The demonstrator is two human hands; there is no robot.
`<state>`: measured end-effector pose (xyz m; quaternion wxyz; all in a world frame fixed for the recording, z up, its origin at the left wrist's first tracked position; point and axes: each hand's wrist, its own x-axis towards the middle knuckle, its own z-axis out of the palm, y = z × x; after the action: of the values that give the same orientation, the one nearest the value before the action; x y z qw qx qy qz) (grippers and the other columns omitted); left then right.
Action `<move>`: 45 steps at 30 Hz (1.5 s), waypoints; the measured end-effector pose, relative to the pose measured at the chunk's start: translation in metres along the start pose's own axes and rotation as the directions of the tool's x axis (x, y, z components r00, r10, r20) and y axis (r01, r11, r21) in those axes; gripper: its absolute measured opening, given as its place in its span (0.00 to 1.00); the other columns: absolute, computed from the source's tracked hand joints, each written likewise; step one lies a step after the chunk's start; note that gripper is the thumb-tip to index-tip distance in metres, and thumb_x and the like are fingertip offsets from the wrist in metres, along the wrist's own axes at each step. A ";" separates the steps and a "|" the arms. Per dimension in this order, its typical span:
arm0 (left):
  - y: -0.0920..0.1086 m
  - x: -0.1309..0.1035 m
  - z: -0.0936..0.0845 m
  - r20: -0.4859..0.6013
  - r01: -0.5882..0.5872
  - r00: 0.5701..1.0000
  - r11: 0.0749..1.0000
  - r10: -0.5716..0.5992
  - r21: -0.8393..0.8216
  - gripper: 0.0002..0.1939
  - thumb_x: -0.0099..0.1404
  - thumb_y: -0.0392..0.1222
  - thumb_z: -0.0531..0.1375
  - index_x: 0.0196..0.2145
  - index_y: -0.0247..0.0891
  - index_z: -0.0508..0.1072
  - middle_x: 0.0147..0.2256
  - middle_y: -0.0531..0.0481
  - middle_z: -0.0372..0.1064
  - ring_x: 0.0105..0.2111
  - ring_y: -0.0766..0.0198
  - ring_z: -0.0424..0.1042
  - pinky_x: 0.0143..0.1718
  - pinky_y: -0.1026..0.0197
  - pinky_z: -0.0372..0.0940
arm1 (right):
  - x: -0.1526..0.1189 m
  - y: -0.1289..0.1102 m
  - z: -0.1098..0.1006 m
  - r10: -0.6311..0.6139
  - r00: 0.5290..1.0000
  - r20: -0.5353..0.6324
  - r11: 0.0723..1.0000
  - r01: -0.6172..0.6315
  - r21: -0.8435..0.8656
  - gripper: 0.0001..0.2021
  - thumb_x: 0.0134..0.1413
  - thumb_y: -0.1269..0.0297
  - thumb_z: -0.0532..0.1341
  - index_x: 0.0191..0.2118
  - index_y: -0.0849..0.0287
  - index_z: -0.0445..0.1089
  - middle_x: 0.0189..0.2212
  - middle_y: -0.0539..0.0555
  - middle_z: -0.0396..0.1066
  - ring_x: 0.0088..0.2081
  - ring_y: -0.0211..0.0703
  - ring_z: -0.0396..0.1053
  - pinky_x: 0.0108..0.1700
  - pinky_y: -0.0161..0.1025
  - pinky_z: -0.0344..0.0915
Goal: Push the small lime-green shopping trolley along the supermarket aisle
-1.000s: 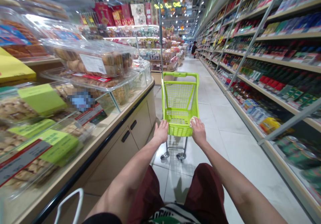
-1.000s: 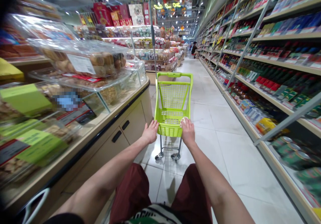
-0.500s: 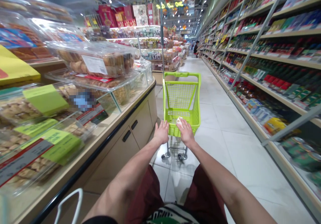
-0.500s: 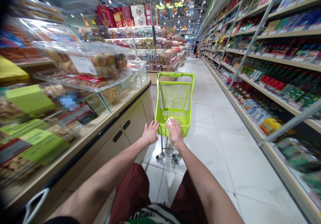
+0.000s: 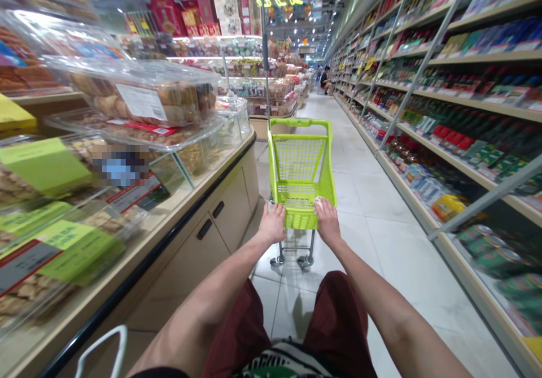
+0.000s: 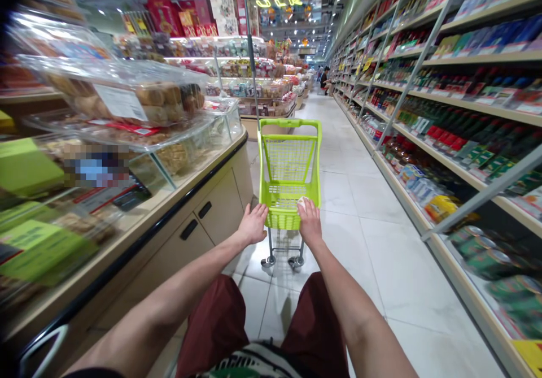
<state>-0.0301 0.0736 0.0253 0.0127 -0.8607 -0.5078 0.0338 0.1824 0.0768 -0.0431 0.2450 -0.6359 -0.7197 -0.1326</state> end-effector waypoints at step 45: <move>0.075 0.074 -0.029 0.025 -0.213 0.977 0.977 0.213 -0.017 0.37 0.52 0.39 0.55 0.60 0.36 0.48 0.62 0.42 0.41 0.62 0.51 0.39 0.58 0.38 0.33 | -0.021 0.033 -0.032 0.196 0.980 0.034 0.981 -0.196 0.008 0.23 0.48 0.79 0.48 0.51 0.62 0.63 0.56 0.62 0.55 0.58 0.51 0.49 0.54 0.49 0.52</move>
<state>0.0730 0.1024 0.0468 -0.0038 -0.9097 -0.4131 0.0430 0.2219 0.0477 -0.0312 0.2487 -0.7044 -0.6582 -0.0934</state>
